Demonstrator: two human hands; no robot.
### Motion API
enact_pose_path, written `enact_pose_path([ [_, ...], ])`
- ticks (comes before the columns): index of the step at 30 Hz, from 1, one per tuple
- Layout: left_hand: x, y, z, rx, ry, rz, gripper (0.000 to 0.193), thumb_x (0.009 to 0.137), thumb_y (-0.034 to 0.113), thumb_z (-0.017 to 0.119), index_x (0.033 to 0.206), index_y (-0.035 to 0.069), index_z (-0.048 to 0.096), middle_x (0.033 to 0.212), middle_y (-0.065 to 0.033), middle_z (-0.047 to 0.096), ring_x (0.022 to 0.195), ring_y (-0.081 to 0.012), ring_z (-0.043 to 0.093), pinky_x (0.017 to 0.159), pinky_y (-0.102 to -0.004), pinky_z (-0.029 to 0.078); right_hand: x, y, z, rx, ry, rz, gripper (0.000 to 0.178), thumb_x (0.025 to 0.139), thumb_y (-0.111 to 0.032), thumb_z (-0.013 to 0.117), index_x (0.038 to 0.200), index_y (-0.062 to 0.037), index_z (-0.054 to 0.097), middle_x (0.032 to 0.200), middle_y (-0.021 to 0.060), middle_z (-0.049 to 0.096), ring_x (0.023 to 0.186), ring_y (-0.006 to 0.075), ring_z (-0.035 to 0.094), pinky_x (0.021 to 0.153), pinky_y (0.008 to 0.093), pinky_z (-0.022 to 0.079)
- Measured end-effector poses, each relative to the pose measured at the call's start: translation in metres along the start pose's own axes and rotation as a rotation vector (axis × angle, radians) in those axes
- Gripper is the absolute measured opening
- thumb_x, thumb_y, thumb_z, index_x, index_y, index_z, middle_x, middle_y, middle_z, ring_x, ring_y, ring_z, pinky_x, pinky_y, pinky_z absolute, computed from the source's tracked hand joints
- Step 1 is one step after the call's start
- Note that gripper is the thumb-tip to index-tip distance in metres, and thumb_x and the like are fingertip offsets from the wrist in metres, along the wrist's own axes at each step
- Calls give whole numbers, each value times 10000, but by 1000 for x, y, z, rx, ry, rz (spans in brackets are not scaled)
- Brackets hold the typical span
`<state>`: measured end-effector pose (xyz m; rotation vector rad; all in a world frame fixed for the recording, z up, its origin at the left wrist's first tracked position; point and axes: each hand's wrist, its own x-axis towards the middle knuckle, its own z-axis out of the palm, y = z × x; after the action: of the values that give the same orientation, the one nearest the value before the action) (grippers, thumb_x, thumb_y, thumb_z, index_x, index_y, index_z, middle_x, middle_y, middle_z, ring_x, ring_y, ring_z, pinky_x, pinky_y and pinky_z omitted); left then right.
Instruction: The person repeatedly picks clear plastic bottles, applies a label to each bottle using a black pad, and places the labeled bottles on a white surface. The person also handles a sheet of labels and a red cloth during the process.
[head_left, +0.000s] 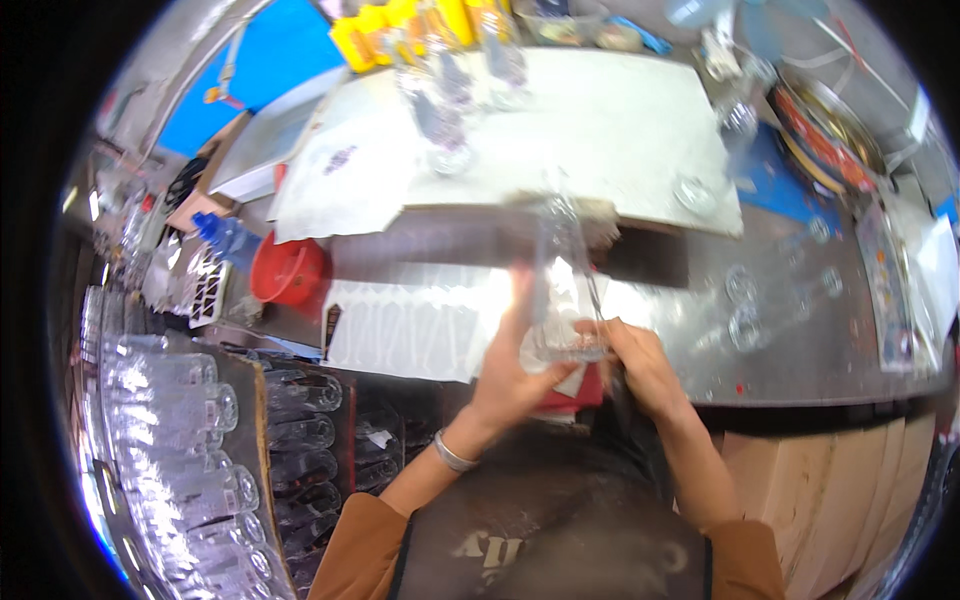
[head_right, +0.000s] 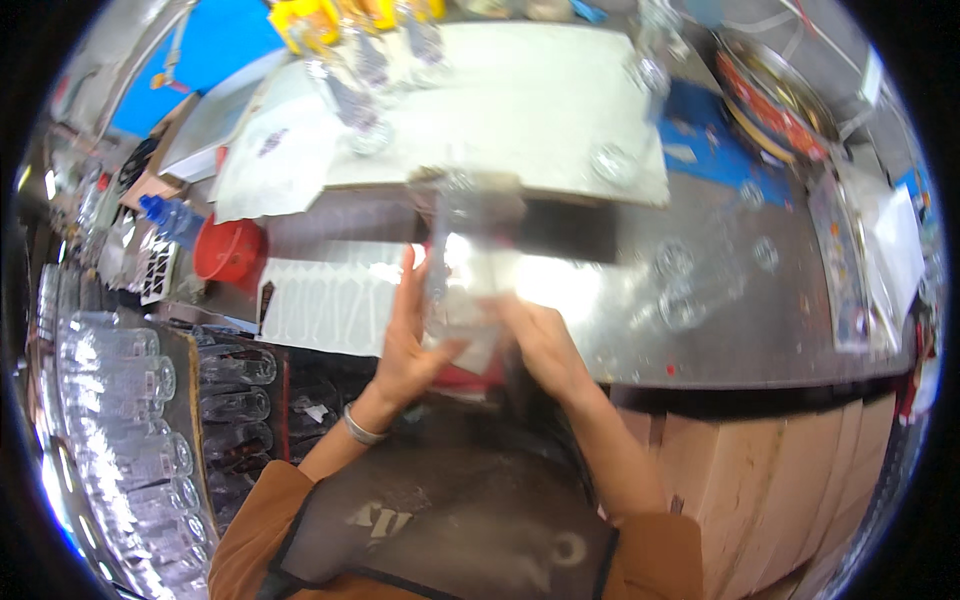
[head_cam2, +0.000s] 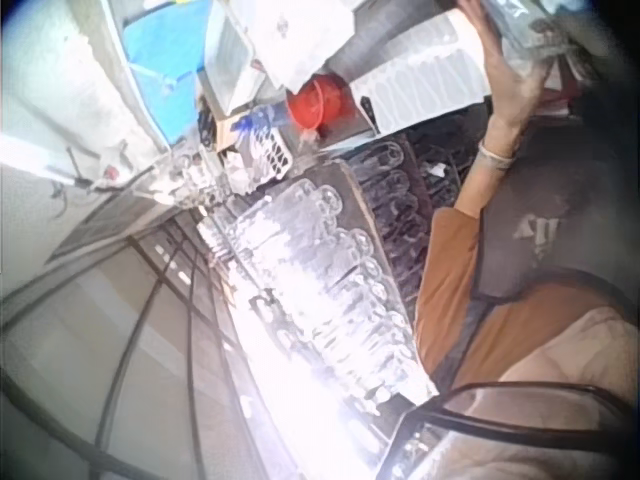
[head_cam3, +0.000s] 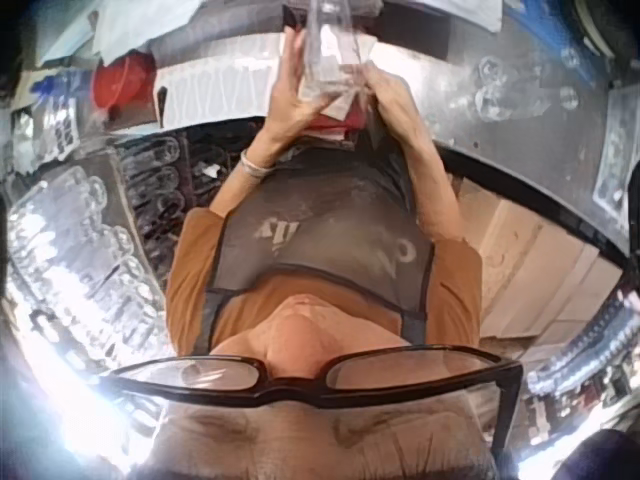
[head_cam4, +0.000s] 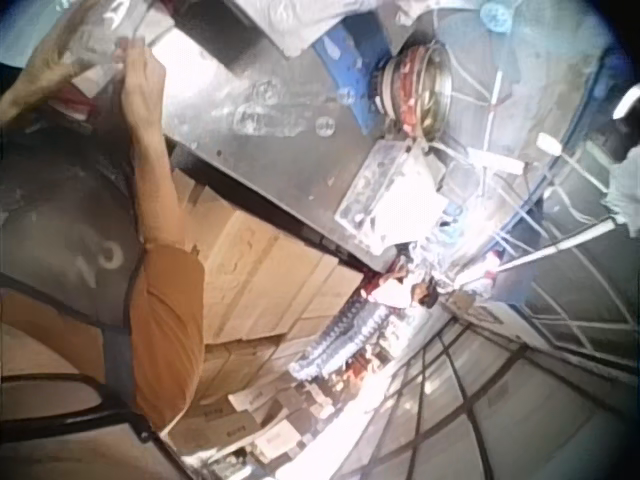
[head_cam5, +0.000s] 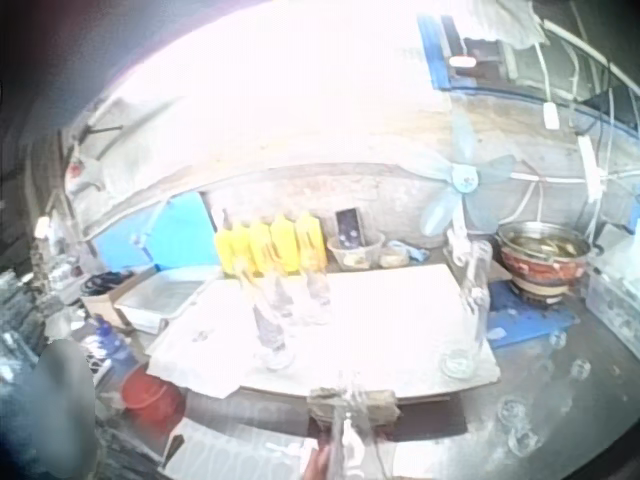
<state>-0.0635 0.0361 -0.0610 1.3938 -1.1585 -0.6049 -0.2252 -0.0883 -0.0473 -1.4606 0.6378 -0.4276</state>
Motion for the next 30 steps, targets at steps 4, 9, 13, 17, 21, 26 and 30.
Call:
enact_pose_path([
  [4,-17,-8,-9,464,-33,100,976,801,233,825,1546,-45,259,1571,-304,295,1447,-426,341,1178,-468,308,-17,-18,7,-458,112,-168,307,963,-187,624,1156,47,672,862,137,728,554,162,570,597,302,481],
  [9,8,-4,-48,511,-13,138,968,793,281,831,1535,-39,296,1562,-277,343,1430,-418,370,1169,-480,310,-16,-23,-1,-609,112,-59,285,936,-132,657,1164,38,670,881,125,749,598,133,608,579,299,484],
  [13,94,-47,-181,873,474,186,767,880,322,756,1451,-65,419,1478,-282,456,1381,-406,434,1126,-498,340,-12,-3,-19,-496,243,-64,301,903,-155,701,1145,22,680,903,146,744,586,158,613,607,293,504],
  [17,165,-94,-293,1160,544,-173,749,959,498,580,1458,-43,439,1531,-255,414,1450,-410,334,1172,-574,230,-2,4,-21,-538,236,-98,268,899,-129,703,1120,22,689,864,123,736,577,137,606,580,278,492],
  [21,165,-80,-287,1314,376,-391,693,963,518,552,1393,-25,531,1471,-204,498,1434,-418,349,1172,-615,195,4,5,-13,-546,258,-125,258,892,-113,701,1115,17,692,846,118,729,547,139,580,549,286,472],
  [26,130,-56,-232,1285,290,-144,607,971,477,573,1331,-12,587,1351,-207,584,1373,-408,429,1158,-578,251,4,8,-17,-573,297,-146,256,884,-104,704,1112,12,694,829,114,721,533,146,558,529,292,451],
  [30,126,-70,-261,1298,516,-13,610,942,435,627,1342,-23,574,1395,-239,538,1360,-407,437,1138,-559,295,-3,2,-16,-588,268,-165,254,880,-95,706,1110,13,694,834,115,718,538,141,558,537,285,453],
])
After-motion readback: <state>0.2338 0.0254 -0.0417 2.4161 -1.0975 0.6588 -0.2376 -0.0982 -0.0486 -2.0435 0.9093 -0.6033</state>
